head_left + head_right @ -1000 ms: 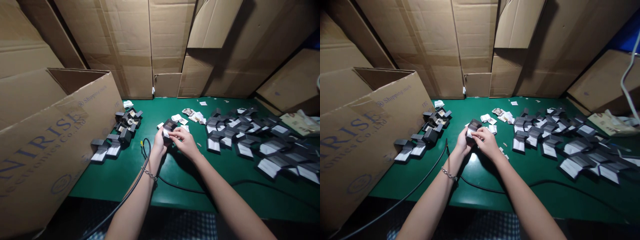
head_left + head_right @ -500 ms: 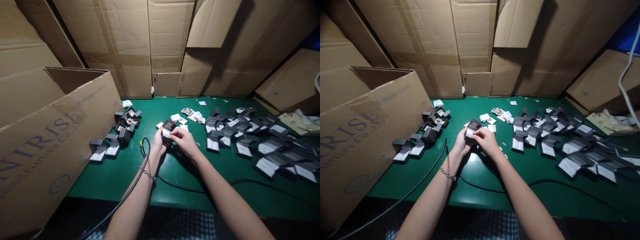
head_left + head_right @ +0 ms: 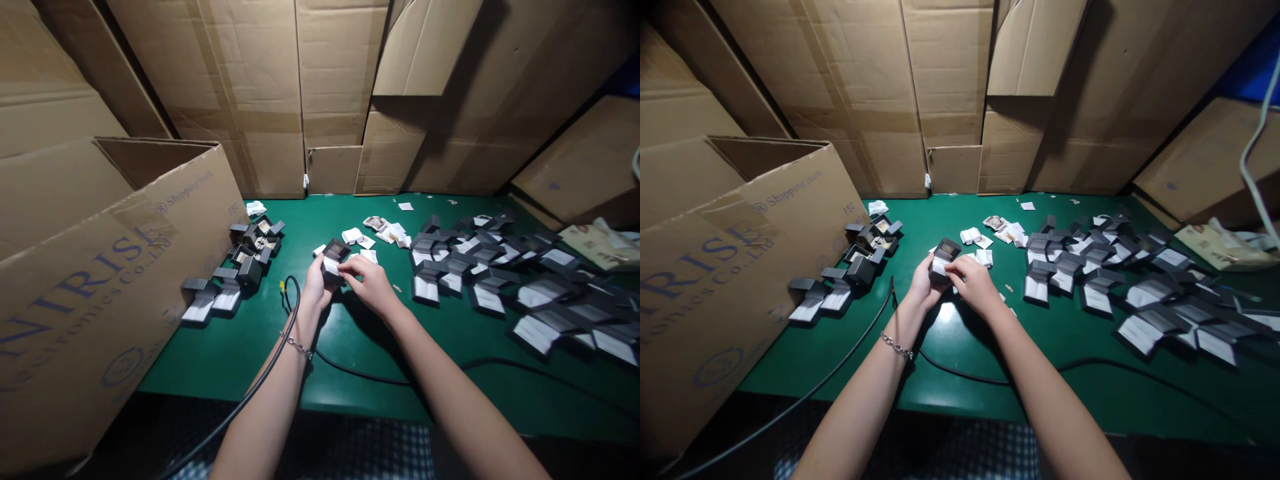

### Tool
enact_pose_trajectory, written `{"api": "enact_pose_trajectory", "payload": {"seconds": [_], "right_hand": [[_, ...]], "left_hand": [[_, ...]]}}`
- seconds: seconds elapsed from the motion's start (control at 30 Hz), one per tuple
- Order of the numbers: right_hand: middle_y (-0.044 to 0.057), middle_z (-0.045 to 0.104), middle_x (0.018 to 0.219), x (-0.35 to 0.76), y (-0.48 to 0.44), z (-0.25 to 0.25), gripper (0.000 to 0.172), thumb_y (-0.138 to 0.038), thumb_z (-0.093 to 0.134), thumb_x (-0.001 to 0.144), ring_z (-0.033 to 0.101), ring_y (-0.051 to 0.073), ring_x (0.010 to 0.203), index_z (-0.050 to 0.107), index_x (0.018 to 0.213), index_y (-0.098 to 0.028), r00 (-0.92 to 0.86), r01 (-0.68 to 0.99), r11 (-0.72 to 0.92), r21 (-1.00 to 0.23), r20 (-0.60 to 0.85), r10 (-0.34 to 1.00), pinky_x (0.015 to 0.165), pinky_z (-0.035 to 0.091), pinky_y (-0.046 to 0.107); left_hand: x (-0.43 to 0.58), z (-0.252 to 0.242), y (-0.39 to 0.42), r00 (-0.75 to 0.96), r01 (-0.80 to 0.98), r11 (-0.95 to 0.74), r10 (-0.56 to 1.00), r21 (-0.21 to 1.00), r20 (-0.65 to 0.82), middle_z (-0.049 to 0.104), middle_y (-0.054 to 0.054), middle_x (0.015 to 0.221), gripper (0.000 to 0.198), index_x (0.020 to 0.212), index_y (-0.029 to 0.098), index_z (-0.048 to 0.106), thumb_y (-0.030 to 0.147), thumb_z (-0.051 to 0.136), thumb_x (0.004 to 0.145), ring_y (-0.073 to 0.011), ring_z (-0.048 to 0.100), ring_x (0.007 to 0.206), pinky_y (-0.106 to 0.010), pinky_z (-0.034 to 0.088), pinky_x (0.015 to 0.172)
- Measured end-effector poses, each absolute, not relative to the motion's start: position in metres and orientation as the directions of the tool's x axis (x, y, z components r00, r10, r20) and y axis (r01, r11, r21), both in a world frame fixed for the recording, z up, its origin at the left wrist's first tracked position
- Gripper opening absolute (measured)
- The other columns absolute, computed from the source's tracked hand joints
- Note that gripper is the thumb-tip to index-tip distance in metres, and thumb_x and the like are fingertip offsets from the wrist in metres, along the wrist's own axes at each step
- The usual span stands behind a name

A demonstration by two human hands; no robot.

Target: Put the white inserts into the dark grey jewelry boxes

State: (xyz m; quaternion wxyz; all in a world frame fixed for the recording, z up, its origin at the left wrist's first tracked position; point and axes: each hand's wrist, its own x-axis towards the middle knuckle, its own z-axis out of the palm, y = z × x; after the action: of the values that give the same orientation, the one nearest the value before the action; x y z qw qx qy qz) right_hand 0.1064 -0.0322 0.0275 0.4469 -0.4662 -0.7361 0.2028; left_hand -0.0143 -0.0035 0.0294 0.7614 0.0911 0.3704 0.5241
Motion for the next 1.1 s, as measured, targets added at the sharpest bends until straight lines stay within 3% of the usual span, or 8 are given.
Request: {"api": "enact_pose_trajectory", "payload": {"seconds": [0.3,0.43,0.57,0.77,0.93,1.1], "right_hand": [[0.008,0.065,0.086,0.104,-0.033,0.02,0.017,-0.016,0.051,0.086,0.062,0.02,0.08,0.067,0.087,-0.021,-0.226,0.566,0.568,-0.598,0.55,0.804,0.071,0.05,0.032],[0.006,0.064,0.085,0.1,-0.037,0.02,0.017,-0.013,0.051,0.087,0.062,0.018,0.077,0.066,0.087,-0.021,-0.208,0.59,0.587,-0.554,0.599,0.773,0.068,0.05,0.029],[0.005,0.062,0.08,0.103,-0.039,0.022,0.02,-0.016,0.047,0.092,0.06,0.016,0.072,0.066,0.088,-0.02,-0.251,0.656,0.624,-0.426,0.656,0.712,0.063,0.048,0.026],[0.007,0.062,0.08,0.105,-0.037,0.023,0.027,-0.016,0.041,0.095,0.059,0.017,0.075,0.067,0.088,-0.02,-0.344,0.714,0.651,-0.257,0.681,0.647,0.067,0.049,0.026],[0.007,0.064,0.083,0.098,-0.039,0.022,0.025,-0.014,0.043,0.092,0.061,0.016,0.075,0.067,0.089,-0.019,-0.292,0.666,0.669,-0.331,0.709,0.642,0.066,0.051,0.025],[0.007,0.064,0.089,0.09,-0.043,0.022,0.021,-0.013,0.049,0.086,0.063,0.017,0.078,0.067,0.095,-0.019,-0.259,0.628,0.629,-0.458,0.639,0.724,0.069,0.055,0.028]], "left_hand": [[-0.013,0.031,-0.003,0.125,-0.76,0.374,0.887,0.532,-0.445,0.063,-0.002,0.061,0.022,0.077,0.014,0.061,0.031,0.053,0.088,-0.0108,0.058,0.047,-0.021,0.046,0.048],[-0.012,0.032,-0.004,0.106,-0.785,0.327,0.907,0.527,-0.407,0.064,-0.004,0.061,0.033,0.076,0.013,0.062,0.032,0.042,0.094,-0.011,0.06,0.05,-0.021,0.048,0.052],[-0.009,0.031,-0.006,0.094,-0.786,0.291,0.928,0.546,-0.359,0.066,-0.004,0.065,0.035,0.082,0.013,0.064,0.03,0.037,0.096,-0.0105,0.06,0.053,-0.02,0.048,0.054],[-0.008,0.029,-0.005,0.091,-0.776,0.289,0.931,0.561,-0.354,0.065,-0.003,0.065,0.03,0.082,0.015,0.062,0.03,0.04,0.095,-0.0101,0.059,0.052,-0.02,0.046,0.052],[-0.012,0.03,-0.002,0.079,-0.792,0.278,0.93,0.543,-0.36,0.065,-0.004,0.066,0.033,0.077,0.014,0.064,0.035,0.044,0.094,-0.0106,0.06,0.054,-0.021,0.048,0.058],[-0.016,0.028,0.0,0.093,-0.814,0.27,0.935,0.514,-0.343,0.063,-0.005,0.063,0.042,0.075,0.014,0.065,0.035,0.035,0.096,-0.0128,0.059,0.053,-0.025,0.048,0.058]]}}
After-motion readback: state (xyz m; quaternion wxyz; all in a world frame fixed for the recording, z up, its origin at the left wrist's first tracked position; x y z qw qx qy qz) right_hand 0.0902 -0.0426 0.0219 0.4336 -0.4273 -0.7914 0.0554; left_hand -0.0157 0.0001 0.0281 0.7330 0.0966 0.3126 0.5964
